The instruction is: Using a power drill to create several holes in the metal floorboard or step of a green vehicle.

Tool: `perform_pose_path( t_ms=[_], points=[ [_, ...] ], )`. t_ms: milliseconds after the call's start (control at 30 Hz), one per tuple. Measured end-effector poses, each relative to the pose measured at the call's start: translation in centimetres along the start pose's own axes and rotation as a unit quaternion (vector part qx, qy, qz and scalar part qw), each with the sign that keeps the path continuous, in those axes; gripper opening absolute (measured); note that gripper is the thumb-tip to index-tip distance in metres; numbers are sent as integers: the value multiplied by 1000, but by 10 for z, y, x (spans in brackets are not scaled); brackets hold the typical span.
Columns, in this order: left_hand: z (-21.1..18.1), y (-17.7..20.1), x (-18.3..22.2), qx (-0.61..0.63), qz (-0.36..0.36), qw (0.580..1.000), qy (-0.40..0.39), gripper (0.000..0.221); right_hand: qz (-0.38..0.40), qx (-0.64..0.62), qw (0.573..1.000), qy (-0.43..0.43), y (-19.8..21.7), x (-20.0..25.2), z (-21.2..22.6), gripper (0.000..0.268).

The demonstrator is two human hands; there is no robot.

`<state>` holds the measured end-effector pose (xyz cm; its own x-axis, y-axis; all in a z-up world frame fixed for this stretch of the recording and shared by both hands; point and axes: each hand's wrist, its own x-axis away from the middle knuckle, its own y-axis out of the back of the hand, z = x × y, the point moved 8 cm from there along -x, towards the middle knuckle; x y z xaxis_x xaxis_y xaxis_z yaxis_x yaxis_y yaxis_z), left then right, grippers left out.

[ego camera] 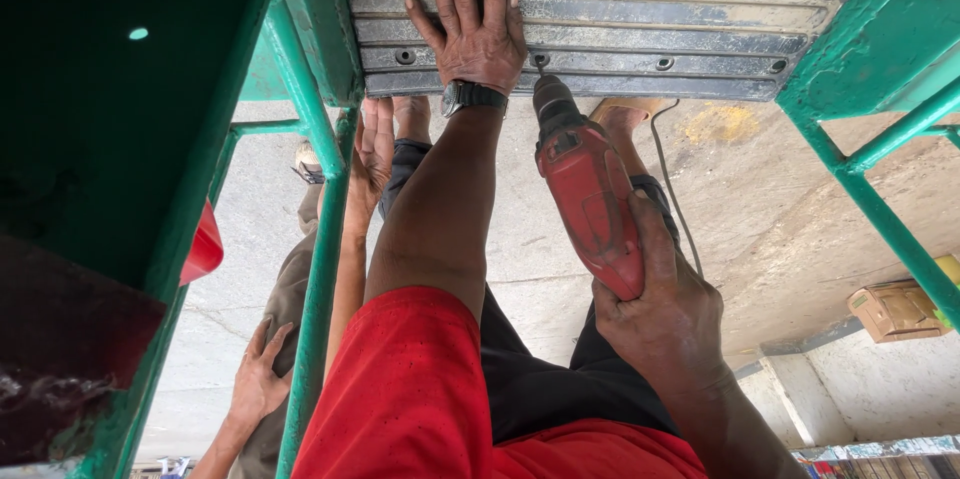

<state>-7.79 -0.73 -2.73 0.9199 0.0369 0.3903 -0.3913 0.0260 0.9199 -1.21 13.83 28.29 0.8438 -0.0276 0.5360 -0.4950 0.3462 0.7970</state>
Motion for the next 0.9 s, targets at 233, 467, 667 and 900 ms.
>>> perform_pose_path(
  t_ms=[233,467,667,900],
  points=[
    [1,-7,2,-1,20,1000,-1,52,-3,-14,1000,12,-1,1,2,70],
    [2,0,4,-12,-13,1000,-1,51,2,-13,999,-42,5,1,-9,75],
    [4,-19,4,115,-20,993,7,46,67,-59,977,-193,4,43,-60,87],
    [1,-2,83,212,-166,963,23,46,37,-68,964,-255,25,97,-104,99]
  ],
)
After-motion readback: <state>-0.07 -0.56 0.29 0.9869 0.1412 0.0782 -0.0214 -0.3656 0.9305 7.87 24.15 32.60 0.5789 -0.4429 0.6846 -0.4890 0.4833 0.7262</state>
